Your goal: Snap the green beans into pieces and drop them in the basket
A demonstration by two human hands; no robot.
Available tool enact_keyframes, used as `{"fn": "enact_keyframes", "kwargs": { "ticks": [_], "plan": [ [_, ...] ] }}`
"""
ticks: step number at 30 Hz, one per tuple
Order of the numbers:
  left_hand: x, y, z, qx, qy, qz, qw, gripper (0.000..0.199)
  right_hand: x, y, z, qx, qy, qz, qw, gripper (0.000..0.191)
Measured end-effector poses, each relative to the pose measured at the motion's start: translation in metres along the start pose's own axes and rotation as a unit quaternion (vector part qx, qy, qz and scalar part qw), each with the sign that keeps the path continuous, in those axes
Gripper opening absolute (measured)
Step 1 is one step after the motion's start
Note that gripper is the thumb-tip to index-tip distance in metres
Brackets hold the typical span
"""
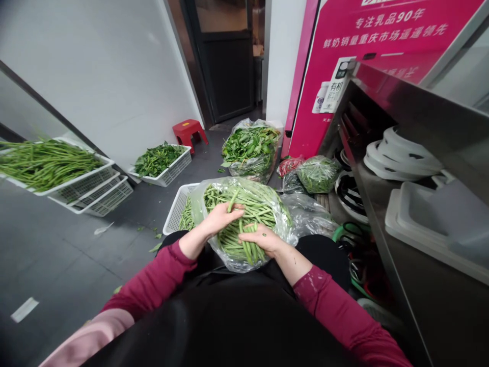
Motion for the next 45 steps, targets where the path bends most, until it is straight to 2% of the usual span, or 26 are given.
{"fn": "enact_keyframes", "kwargs": {
  "ticks": [3, 6, 9, 12, 13, 15, 17, 20, 22, 25, 27, 29, 31, 33, 35, 38, 41, 45],
  "plan": [
    [0.015, 0.0, -0.003, -0.049, -0.012, 0.002, 0.999, 0.024, 0.0, 0.0, -0.003, 0.017, 0.024, -0.019, 0.999, 0.015],
    [0.018, -0.006, 0.004, -0.082, -0.015, -0.065, 0.994, 0.023, 0.002, -0.004, -0.005, 0.086, 0.023, -0.037, 0.995, 0.016],
    [0.004, -0.013, 0.006, -0.095, -0.009, -0.117, 0.989, 0.022, 0.006, -0.017, -0.004, 0.189, -0.016, -0.071, 0.979, 0.014],
    [-0.017, -0.016, -0.003, -0.092, 0.034, -0.156, 0.983, 0.021, 0.011, -0.037, -0.005, 0.274, -0.032, -0.138, 0.951, 0.015],
    [-0.022, -0.014, -0.006, -0.093, 0.037, -0.141, 0.985, 0.021, 0.012, -0.042, -0.006, 0.277, -0.027, -0.156, 0.948, 0.016],
    [-0.026, -0.003, -0.008, -0.107, 0.005, -0.065, 0.992, 0.023, 0.013, -0.046, -0.008, 0.255, -0.003, -0.15, 0.955, 0.013],
    [-0.023, 0.01, -0.002, -0.13, -0.048, 0.007, 0.99, 0.026, 0.013, -0.038, -0.009, 0.223, 0.031, -0.082, 0.971, 0.009],
    [-0.013, 0.019, 0.012, -0.151, -0.07, 0.021, 0.986, 0.026, 0.01, -0.019, -0.011, 0.2, 0.079, 0.011, 0.976, 0.012],
    [-0.009, 0.02, 0.021, -0.114, -0.043, 0.011, 0.992, 0.022, 0.009, -0.011, -0.013, 0.195, 0.095, 0.02, 0.976, 0.011],
    [-0.01, 0.021, 0.028, 0.058, 0.04, -0.027, 0.997, 0.013, 0.009, -0.01, -0.015, 0.179, 0.098, -0.012, 0.979, 0.008],
    [-0.013, 0.025, 0.029, 0.193, 0.092, -0.049, 0.976, 0.01, 0.008, -0.012, -0.014, 0.153, 0.103, -0.053, 0.981, 0.008],
    [-0.011, 0.027, 0.032, 0.28, 0.105, -0.058, 0.952, 0.006, 0.004, -0.013, -0.011, 0.124, 0.099, -0.095, 0.983, 0.009],
    [-0.004, 0.024, 0.036, 0.303, 0.081, -0.08, 0.946, 0.003, -0.001, -0.01, -0.007, 0.107, 0.076, -0.104, 0.986, 0.006],
    [0.006, 0.014, 0.04, 0.278, 0.036, -0.107, 0.954, 0.004, -0.006, -0.006, -0.004, 0.091, 0.049, -0.084, 0.991, 0.015],
    [0.016, 0.003, 0.041, 0.237, -0.002, -0.108, 0.965, 0.011, -0.009, -0.006, -0.002, 0.093, 0.03, -0.075, 0.992, 0.025],
    [0.021, -0.002, 0.037, 0.229, -0.006, -0.094, 0.969, 0.02, -0.006, -0.015, -0.001, 0.151, 0.002, -0.138, 0.979, 0.022],
    [0.014, 0.01, 0.03, 0.301, 0.027, -0.078, 0.95, 0.016, -0.002, -0.022, 0.009, 0.178, -0.063, -0.195, 0.962, 0.02],
    [-0.002, 0.034, 0.024, 0.393, 0.055, -0.01, 0.918, 0.013, -0.001, -0.014, 0.03, 0.133, -0.13, -0.169, 0.968, 0.019]
  ]
}}
Point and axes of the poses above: each hand's wrist, its own x-axis towards the middle knuckle, its own y-axis out of the palm, z = x × y, the point moved 3 cm from there along x, towards the middle knuckle, and after that the axes turned 5 degrees about -x, right-handed, at the moved point
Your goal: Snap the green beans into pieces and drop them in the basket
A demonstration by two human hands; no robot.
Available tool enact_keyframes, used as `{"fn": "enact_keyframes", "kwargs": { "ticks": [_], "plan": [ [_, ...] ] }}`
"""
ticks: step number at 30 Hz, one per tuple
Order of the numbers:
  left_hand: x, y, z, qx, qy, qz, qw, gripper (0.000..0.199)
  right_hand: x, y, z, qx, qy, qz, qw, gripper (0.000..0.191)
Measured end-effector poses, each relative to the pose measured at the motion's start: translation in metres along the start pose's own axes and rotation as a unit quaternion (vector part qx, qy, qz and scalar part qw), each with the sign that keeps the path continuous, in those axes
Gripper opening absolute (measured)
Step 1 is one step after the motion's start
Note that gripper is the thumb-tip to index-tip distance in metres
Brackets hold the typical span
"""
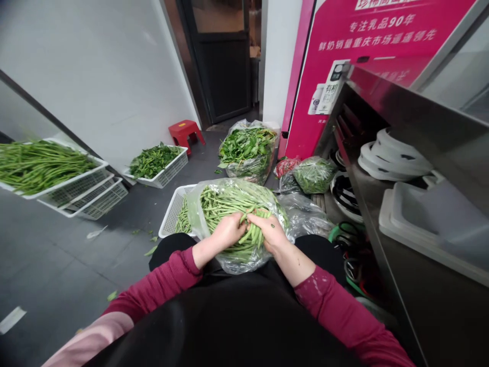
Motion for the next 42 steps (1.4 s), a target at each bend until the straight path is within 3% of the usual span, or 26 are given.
{"fn": "enact_keyframes", "kwargs": {
  "ticks": [4, 7, 11, 18, 20, 22, 24, 26, 28, 29, 30, 32, 33, 35, 38, 42],
  "plan": [
    [-0.011, -0.012, -0.009, -0.02, 0.061, 0.058, 0.996, 0.022, -0.005, 0.004, 0.007, -0.08, -0.016, 0.006, 0.997, 0.019],
    [-0.01, -0.038, -0.014, -0.137, 0.108, 0.079, 0.981, 0.036, -0.008, 0.001, 0.007, -0.151, -0.033, -0.002, 0.988, 0.018],
    [0.005, -0.065, -0.021, -0.256, 0.081, 0.051, 0.962, 0.025, -0.011, 0.002, 0.008, -0.225, -0.043, 0.008, 0.973, 0.018],
    [0.009, -0.062, -0.035, -0.091, 0.141, -0.047, 0.985, 0.012, -0.016, 0.007, 0.013, -0.369, -0.075, -0.014, 0.926, 0.016],
    [0.008, -0.057, -0.033, -0.071, 0.107, -0.056, 0.99, 0.01, -0.017, 0.006, 0.012, -0.419, -0.104, -0.016, 0.902, 0.016],
    [0.008, -0.051, -0.027, -0.139, 0.028, -0.03, 0.99, 0.01, -0.017, 0.004, 0.011, -0.451, -0.122, -0.037, 0.883, 0.019],
    [0.008, -0.045, -0.023, -0.289, -0.053, 0.037, 0.955, 0.01, -0.018, 0.003, 0.01, -0.456, -0.13, -0.057, 0.879, 0.024],
    [0.009, -0.041, -0.022, -0.457, -0.099, 0.087, 0.88, 0.009, -0.019, 0.004, 0.01, -0.444, -0.144, -0.064, 0.882, 0.026],
    [0.009, -0.042, -0.02, -0.566, -0.105, 0.077, 0.814, 0.012, -0.02, 0.005, 0.009, -0.42, -0.158, -0.06, 0.892, 0.025],
    [0.009, -0.043, -0.016, -0.586, -0.103, 0.052, 0.802, 0.017, -0.02, 0.005, 0.008, -0.399, -0.155, -0.061, 0.902, 0.026],
    [0.008, -0.044, -0.012, -0.581, -0.102, 0.024, 0.807, 0.022, -0.02, 0.003, 0.006, -0.369, -0.142, -0.063, 0.916, 0.026],
    [0.003, -0.043, 0.0, -0.504, -0.095, -0.009, 0.859, 0.033, -0.018, -0.002, 0.001, -0.277, -0.098, -0.063, 0.954, 0.029],
    [0.0, -0.041, 0.006, -0.448, -0.082, -0.004, 0.89, 0.036, -0.017, -0.005, 0.0, -0.221, -0.076, -0.06, 0.971, 0.029],
    [-0.009, -0.031, 0.014, -0.358, -0.039, 0.063, 0.931, 0.036, -0.015, -0.012, -0.001, -0.116, -0.051, -0.05, 0.991, 0.025],
    [-0.02, -0.019, 0.02, -0.351, -0.009, 0.183, 0.918, 0.032, -0.014, -0.022, 0.002, -0.006, -0.029, -0.02, 0.999, 0.019],
    [-0.012, -0.037, 0.02, -0.322, 0.019, 0.163, 0.932, 0.034, -0.015, -0.039, -0.002, 0.11, 0.037, 0.047, 0.992, 0.017]
  ]
}}
Point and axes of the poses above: each hand's wrist, its own x-axis towards the middle knuckle, its own y-axis out of the palm, z = x × y, the point moved 3 cm from there along x, towards the middle knuckle, and after that the axes turned 5 degrees about -x, right-handed, at the moved point
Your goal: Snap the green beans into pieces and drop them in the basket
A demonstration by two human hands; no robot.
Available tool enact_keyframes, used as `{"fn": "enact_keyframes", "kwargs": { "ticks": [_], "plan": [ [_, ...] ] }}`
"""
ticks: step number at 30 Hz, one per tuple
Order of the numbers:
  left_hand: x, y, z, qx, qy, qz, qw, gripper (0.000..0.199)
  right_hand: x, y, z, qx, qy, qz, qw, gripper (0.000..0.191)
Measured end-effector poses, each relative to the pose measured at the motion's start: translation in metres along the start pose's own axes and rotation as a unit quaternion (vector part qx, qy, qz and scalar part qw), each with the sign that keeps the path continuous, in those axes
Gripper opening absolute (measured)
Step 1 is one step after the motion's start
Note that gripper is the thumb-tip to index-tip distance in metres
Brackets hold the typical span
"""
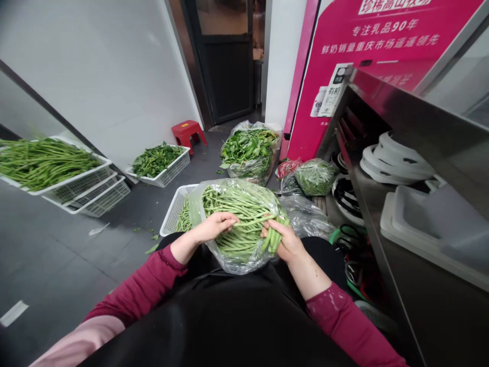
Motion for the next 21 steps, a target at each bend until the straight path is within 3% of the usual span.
{"fn": "enact_keyframes", "kwargs": {
  "ticks": [5, 8, 12, 16, 21],
  "plan": [
    [0.009, -0.017, -0.026, 0.092, 0.062, 0.099, 0.989, 0.029, -0.003, -0.015, -0.022, 0.014, 0.168, -0.001, 0.986, 0.014],
    [0.014, -0.01, -0.034, 0.183, 0.088, 0.133, 0.97, 0.025, -0.008, 0.0, -0.034, -0.032, 0.246, 0.081, 0.965, 0.026],
    [0.02, -0.005, -0.037, 0.271, 0.114, 0.114, 0.949, 0.023, -0.016, 0.021, -0.035, -0.128, 0.265, 0.176, 0.94, 0.023],
    [0.018, -0.021, -0.027, 0.318, 0.102, 0.047, 0.941, 0.031, -0.015, 0.013, -0.029, -0.129, 0.194, 0.103, 0.967, 0.015],
    [0.0, -0.03, -0.016, 0.305, 0.07, 0.03, 0.949, 0.03, -0.002, -0.014, -0.03, -0.089, 0.156, -0.024, 0.983, 0.014]
  ]
}}
Point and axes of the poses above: each hand's wrist, its own x-axis towards the middle knuckle, its own y-axis out of the palm, z = x × y, the point moved 3 cm from there along x, towards the middle knuckle, and after that the axes turned 5 degrees about -x, right-handed, at the moved point
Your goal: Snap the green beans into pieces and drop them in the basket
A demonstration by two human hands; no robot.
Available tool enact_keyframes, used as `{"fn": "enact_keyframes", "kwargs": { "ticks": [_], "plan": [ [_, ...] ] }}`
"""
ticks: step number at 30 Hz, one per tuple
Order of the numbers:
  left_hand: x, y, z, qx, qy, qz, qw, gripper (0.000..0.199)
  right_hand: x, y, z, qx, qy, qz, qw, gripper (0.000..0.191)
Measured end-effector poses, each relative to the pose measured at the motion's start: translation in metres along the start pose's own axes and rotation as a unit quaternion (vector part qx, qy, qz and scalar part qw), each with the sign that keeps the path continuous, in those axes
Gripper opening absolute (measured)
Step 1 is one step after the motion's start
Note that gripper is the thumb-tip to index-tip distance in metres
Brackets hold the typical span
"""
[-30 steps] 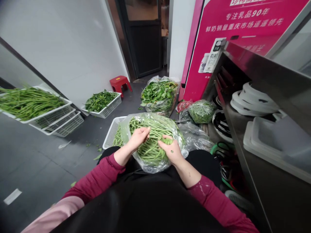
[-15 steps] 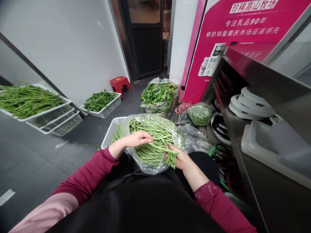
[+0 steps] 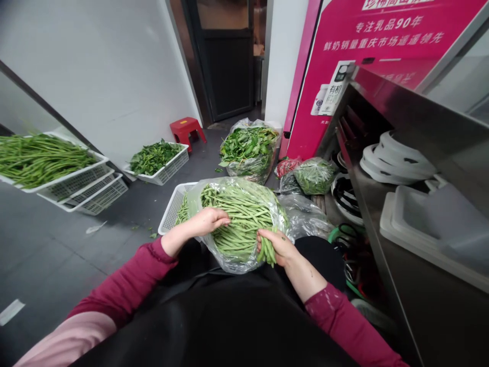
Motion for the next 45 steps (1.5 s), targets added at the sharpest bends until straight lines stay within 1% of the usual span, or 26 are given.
{"fn": "enact_keyframes", "kwargs": {
  "ticks": [3, 4, 5, 6, 8, 10, 12, 13, 15, 18, 21, 24, 26, 29, 30, 31, 32, 33, 35, 36, 37, 38, 40, 42, 43, 45],
  "plan": [
    [-0.012, -0.007, -0.009, -0.02, -0.007, -0.042, 0.999, 0.031, 0.008, -0.017, 0.005, 0.068, -0.019, -0.068, 0.995, 0.013],
    [-0.014, -0.009, -0.013, -0.04, -0.005, -0.044, 0.998, 0.03, 0.009, -0.02, 0.006, 0.081, -0.016, -0.075, 0.994, 0.013],
    [-0.015, -0.01, -0.016, -0.066, -0.001, -0.035, 0.997, 0.029, 0.01, -0.021, 0.007, 0.078, -0.002, -0.067, 0.995, 0.013],
    [-0.014, -0.01, -0.018, -0.094, 0.005, -0.014, 0.995, 0.028, 0.011, -0.019, 0.007, 0.061, 0.019, -0.043, 0.997, 0.013],
    [-0.009, -0.006, -0.021, -0.143, 0.017, 0.04, 0.989, 0.027, 0.011, -0.007, 0.003, 0.004, 0.058, 0.033, 0.998, 0.016],
    [0.0, 0.0, -0.022, -0.168, 0.024, 0.079, 0.982, 0.028, 0.009, 0.009, -0.002, -0.035, 0.066, 0.115, 0.991, 0.021],
    [0.008, 0.008, -0.022, -0.177, 0.028, 0.098, 0.979, 0.028, 0.006, 0.024, -0.007, -0.041, 0.063, 0.183, 0.98, 0.028],
    [0.01, 0.011, -0.021, -0.18, 0.029, 0.104, 0.978, 0.027, 0.004, 0.029, -0.009, -0.037, 0.065, 0.207, 0.975, 0.031],
    [0.014, 0.017, -0.02, -0.183, 0.023, 0.113, 0.976, 0.026, -0.001, 0.035, -0.01, -0.031, 0.063, 0.23, 0.971, 0.035],
    [0.015, 0.02, -0.014, -0.179, 0.003, 0.109, 0.978, 0.027, -0.007, 0.035, -0.008, -0.052, 0.049, 0.212, 0.975, 0.032],
    [0.015, 0.018, -0.003, -0.166, -0.014, 0.084, 0.982, 0.028, -0.012, 0.034, -0.005, -0.084, 0.022, 0.167, 0.982, 0.022],
    [0.013, 0.016, 0.003, -0.151, -0.038, 0.053, 0.986, 0.032, -0.009, 0.032, -0.004, -0.078, -0.009, 0.115, 0.99, 0.015],
    [0.007, 0.018, -0.002, -0.134, -0.052, 0.017, 0.989, 0.033, -0.003, 0.026, -0.005, -0.068, -0.021, 0.066, 0.995, 0.015],
    [-0.005, 0.023, -0.024, -0.072, -0.039, -0.067, 0.994, 0.032, 0.01, 0.009, -0.005, -0.051, -0.025, -0.047, 0.997, 0.016],
    [-0.009, 0.025, -0.032, -0.052, -0.029, -0.085, 0.995, 0.031, 0.013, 0.003, -0.004, -0.044, -0.019, -0.081, 0.996, 0.016],
    [-0.012, 0.027, -0.039, -0.04, -0.023, -0.089, 0.995, 0.031, 0.015, -0.002, -0.003, -0.037, -0.008, -0.098, 0.994, 0.017],
    [-0.013, 0.03, -0.043, -0.04, -0.02, -0.078, 0.996, 0.031, 0.016, -0.005, -0.003, -0.032, 0.007, -0.094, 0.995, 0.017],
    [-0.013, 0.033, -0.043, -0.054, -0.02, -0.057, 0.997, 0.031, 0.016, -0.005, -0.002, -0.031, 0.023, -0.07, 0.997, 0.016],
    [-0.009, 0.039, -0.038, -0.104, -0.021, -0.004, 0.994, 0.033, 0.013, 0.001, -0.002, -0.037, 0.048, 0.013, 0.998, 0.012],
    [-0.006, 0.043, -0.033, -0.126, -0.016, 0.017, 0.992, 0.034, 0.01, 0.006, -0.003, -0.044, 0.059, 0.055, 0.996, 0.014],
    [-0.003, 0.047, -0.027, -0.134, -0.009, 0.026, 0.991, 0.034, 0.007, 0.012, -0.004, -0.048, 0.071, 0.086, 0.993, 0.018],
    [0.0, 0.051, -0.022, -0.121, -0.001, 0.021, 0.992, 0.034, 0.004, 0.017, -0.007, -0.05, 0.081, 0.104, 0.99, 0.021],
    [0.003, 0.06, -0.013, -0.036, 0.007, -0.018, 0.999, 0.034, 0.001, 0.024, -0.012, -0.046, 0.098, 0.106, 0.989, 0.023],
    [0.002, 0.069, -0.009, 0.077, 0.011, -0.064, 0.995, 0.035, 0.001, 0.027, -0.017, -0.044, 0.087, 0.08, 0.992, 0.023],
    [0.0, 0.073, -0.009, 0.122, 0.018, -0.076, 0.989, 0.036, 0.002, 0.029, -0.018, -0.05, 0.074, 0.069, 0.994, 0.022],
    [-0.003, 0.08, -0.01, 0.175, 0.049, -0.071, 0.981, 0.035, 0.002, 0.031, -0.018, -0.082, 0.041, 0.065, 0.994, 0.02]
  ]
}}
Point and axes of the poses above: each hand's wrist, its own x-axis towards the middle knuckle, its own y-axis out of the palm, z = x × y, the point moved 3 cm from there along x, towards the middle knuckle, and after that the axes turned 5 degrees about -x, right-handed, at the moved point
